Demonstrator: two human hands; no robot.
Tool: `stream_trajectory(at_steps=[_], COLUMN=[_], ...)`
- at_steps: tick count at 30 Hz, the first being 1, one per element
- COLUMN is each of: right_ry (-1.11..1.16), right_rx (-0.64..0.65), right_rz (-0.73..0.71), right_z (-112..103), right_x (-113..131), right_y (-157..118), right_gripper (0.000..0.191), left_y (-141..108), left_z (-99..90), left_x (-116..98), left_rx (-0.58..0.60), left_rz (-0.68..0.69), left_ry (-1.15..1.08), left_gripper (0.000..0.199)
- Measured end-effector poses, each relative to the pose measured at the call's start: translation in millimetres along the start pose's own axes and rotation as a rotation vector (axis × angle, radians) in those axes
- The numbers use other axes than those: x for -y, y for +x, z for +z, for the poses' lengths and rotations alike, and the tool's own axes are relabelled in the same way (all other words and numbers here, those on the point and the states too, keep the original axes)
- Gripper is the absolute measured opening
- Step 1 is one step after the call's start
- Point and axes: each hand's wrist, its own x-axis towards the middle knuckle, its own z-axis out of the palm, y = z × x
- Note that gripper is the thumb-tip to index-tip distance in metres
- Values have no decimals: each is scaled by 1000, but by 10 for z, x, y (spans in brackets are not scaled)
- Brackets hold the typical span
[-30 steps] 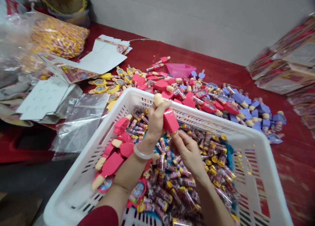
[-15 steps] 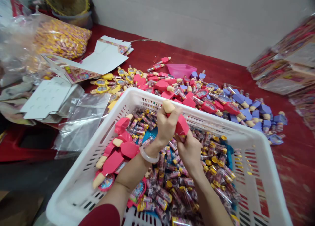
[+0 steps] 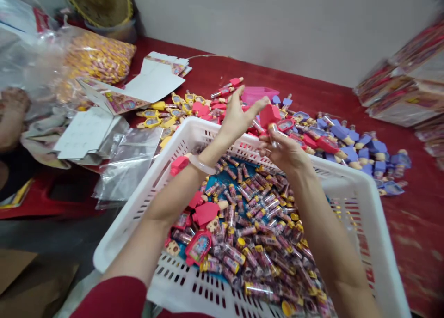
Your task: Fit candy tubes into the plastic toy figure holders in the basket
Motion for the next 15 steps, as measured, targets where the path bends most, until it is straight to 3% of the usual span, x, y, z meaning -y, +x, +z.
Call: stream_trajectory(at_steps=[1,3,5,6,8,11,13,15], right_ry=[-52,-363,-871,-980,-1085,-1147,-1168,-1167], right_rx=[-18,-61,-94,-113,-133,-114,-83,-33], right_rz=[-14,-66,-142,-151,-152,-153,-166,-180], right_z=[-9,9,81,137,277,458,495,459], right_x=[-35,-245,-581,-761,-1087,-1393,-1461,-1426], right_y=[10,-58,-196,-274,-420,-573,-632,-677], right_gripper=[17,32,35,29,9,16,17,9], left_y=[-12,-216,-621,-865,-1347,-1815,-1863,-1724], left_z=[-59,-224,-423,-524,-708,-905,-977,-1014], left_x=[-32,-67,-41,-4,94,207,197,103], left_rx=[85,412,808,890,953,941,903,868], left_rz=[56,37,-170,-228,-273,-275,-276,-287], left_ry=[122,416,705,754,793,803,779,745], left_gripper=[35,18,17,23,38,43,35,26])
